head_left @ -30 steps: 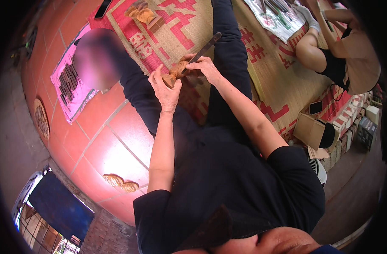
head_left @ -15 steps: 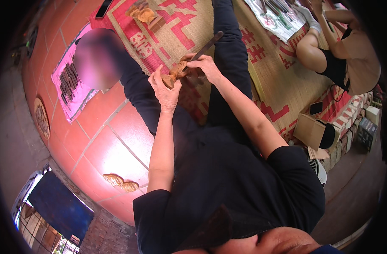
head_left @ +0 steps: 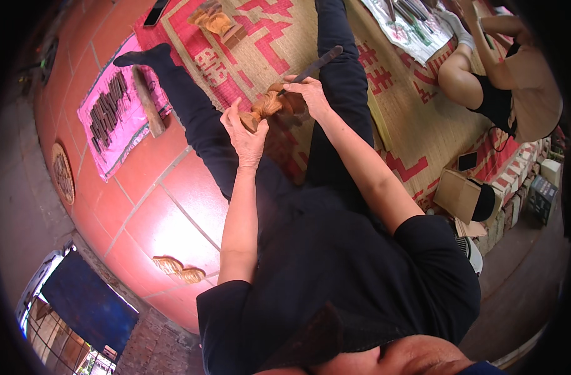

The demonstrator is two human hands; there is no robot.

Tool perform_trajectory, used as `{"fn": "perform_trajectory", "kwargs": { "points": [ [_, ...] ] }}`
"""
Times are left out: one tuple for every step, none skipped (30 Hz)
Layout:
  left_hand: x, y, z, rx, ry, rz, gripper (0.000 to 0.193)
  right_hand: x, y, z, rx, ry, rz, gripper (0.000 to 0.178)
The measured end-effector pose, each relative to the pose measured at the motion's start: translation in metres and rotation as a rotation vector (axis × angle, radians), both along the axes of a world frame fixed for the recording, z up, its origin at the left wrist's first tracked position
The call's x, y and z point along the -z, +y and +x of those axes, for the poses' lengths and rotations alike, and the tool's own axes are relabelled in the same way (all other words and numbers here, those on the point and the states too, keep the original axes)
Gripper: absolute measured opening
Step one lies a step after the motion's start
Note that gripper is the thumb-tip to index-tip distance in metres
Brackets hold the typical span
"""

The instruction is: The person sits on a mat and carves a small piece of wood using a knife. They hold the wood in their left hand and use the knife in their right hand to shape it, occasionally rotating the piece. The carved wood remains in their hands during the clip.

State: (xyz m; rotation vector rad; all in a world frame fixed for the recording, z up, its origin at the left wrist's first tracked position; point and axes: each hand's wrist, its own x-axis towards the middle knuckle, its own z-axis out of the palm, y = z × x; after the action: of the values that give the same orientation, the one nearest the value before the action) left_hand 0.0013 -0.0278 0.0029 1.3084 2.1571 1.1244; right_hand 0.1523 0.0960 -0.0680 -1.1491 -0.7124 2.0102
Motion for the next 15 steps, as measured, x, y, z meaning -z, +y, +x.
{"fn": "perform_trajectory", "kwargs": {
  "points": [
    [-0.001,0.000,0.000,0.003,-0.005,0.008,0.074,-0.006,-0.002,0.000,-0.008,0.031,-0.014,0.033],
    [-0.002,0.000,0.000,0.007,-0.010,0.017,0.073,-0.007,-0.002,0.000,-0.091,0.027,-0.021,0.033],
    [-0.001,-0.001,0.000,0.004,-0.002,0.015,0.074,-0.008,-0.001,0.002,-0.174,0.022,-0.027,0.033],
    [-0.001,0.000,-0.001,0.005,0.002,0.014,0.074,-0.008,-0.001,0.004,-0.254,0.015,-0.033,0.034],
    [-0.001,0.000,-0.002,0.006,0.007,0.014,0.074,-0.006,-0.001,0.004,-0.168,0.006,-0.023,0.035],
    [-0.001,0.000,0.000,0.006,-0.005,0.009,0.074,0.000,-0.001,0.002,-0.082,-0.004,-0.012,0.036],
    [-0.002,0.000,0.000,0.004,-0.012,0.007,0.074,0.004,0.001,-0.001,0.002,-0.008,0.000,0.038],
    [-0.002,0.001,0.001,0.003,-0.019,0.004,0.074,0.008,0.004,-0.001,0.049,-0.052,0.034,0.039],
    [-0.003,0.001,0.001,0.005,-0.028,0.010,0.074,0.012,0.003,0.000,0.029,-0.022,0.020,0.036],
    [-0.002,-0.001,0.002,0.001,-0.038,0.011,0.074,0.002,-0.001,0.000,0.004,0.008,0.003,0.033],
    [-0.001,-0.002,0.002,-0.003,-0.048,0.013,0.074,-0.005,-0.003,-0.001,-0.022,0.038,-0.014,0.030],
    [-0.001,-0.003,0.000,-0.007,-0.037,0.015,0.074,-0.005,-0.002,-0.001,-0.093,0.043,-0.025,0.030],
    [-0.001,-0.002,-0.001,-0.005,-0.031,0.018,0.074,-0.005,-0.001,0.001,-0.159,0.044,-0.035,0.031],
    [-0.001,-0.002,-0.002,-0.003,-0.025,0.021,0.074,-0.004,-0.001,0.003,-0.225,0.045,-0.045,0.031],
    [0.000,-0.002,-0.001,-0.003,-0.031,0.012,0.074,-0.003,-0.001,0.003,-0.143,0.018,-0.021,0.030]
  ]
}}
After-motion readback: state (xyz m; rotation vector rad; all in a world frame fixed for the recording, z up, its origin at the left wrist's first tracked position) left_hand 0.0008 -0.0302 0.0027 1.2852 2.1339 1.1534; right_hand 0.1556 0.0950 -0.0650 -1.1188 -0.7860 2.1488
